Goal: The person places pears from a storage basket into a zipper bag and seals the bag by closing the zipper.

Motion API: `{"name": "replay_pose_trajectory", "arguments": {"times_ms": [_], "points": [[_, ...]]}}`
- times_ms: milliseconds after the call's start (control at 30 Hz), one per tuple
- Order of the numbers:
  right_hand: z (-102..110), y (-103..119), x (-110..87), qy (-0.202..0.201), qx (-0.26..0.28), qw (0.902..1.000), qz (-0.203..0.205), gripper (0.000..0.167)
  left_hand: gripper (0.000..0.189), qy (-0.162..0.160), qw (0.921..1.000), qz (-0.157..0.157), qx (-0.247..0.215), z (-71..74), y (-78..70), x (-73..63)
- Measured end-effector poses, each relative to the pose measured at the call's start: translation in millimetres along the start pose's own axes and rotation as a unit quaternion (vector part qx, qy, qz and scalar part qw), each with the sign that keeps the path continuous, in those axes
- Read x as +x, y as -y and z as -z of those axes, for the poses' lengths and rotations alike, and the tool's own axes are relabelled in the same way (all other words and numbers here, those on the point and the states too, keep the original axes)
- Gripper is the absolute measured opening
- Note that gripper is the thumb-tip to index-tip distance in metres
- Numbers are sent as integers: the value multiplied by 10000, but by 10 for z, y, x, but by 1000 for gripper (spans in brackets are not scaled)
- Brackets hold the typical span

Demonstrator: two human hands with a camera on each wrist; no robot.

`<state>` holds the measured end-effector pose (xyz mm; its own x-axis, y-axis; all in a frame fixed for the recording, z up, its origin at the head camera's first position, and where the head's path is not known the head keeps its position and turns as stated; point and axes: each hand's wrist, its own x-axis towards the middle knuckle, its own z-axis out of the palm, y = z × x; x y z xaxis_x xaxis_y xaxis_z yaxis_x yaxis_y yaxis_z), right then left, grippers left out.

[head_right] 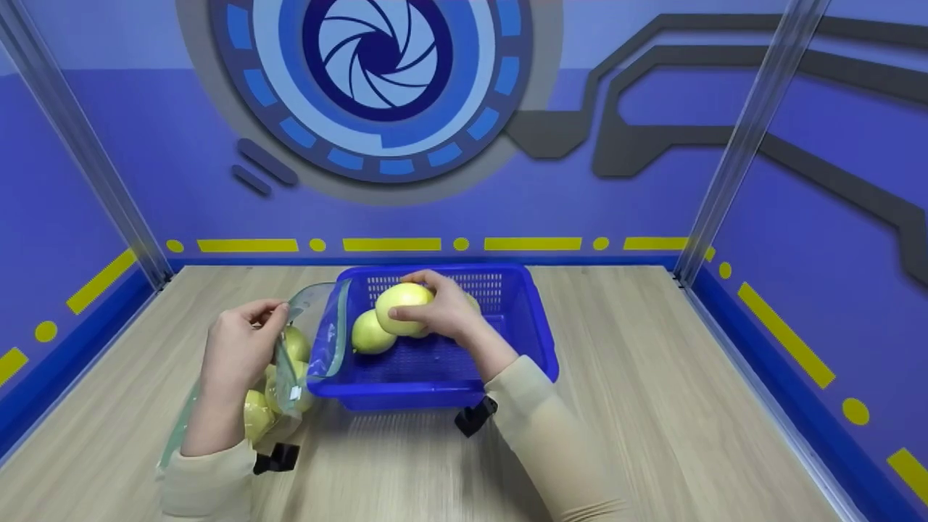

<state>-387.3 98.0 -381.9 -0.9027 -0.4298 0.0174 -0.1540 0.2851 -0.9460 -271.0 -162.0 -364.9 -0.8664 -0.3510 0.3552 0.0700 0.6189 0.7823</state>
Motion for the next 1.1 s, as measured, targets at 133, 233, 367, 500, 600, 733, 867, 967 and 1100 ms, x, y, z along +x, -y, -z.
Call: {"name": "replay_pose_trajectory", "arguments": {"times_ms": [133,233,367,500,600,733,867,967,1100], "points": [[-94,-9,2,-88,329,9994,10,60,25,-18,10000,-11,-1,1,1,1],[-171,-19,1,-204,548,9983,74,60,25,-8,10000,10,-18,2,1,1],[-281,-24,-1,-324,829,9959,154,60,25,-8,10000,19,-16,3,2,0],[-402,-10,-6,-421,1019,9937,178,59,24,-33,10000,-28,-1,4,3,-8],[-491,4,-10,-471,1122,9924,185,59,24,-40,10000,-44,-1,5,1,-14],[-602,16,-12,-446,1216,9913,237,61,24,-42,10000,-17,23,10,-3,-12],[-707,41,-18,-407,1245,9909,293,61,25,-31,10000,52,25,14,-5,-7],[-787,63,-24,-421,1184,9914,357,59,25,-20,9999,126,5,19,-12,-10],[-894,89,-23,-373,1075,9927,405,60,25,23,9996,271,-42,33,-24,-18]]}}
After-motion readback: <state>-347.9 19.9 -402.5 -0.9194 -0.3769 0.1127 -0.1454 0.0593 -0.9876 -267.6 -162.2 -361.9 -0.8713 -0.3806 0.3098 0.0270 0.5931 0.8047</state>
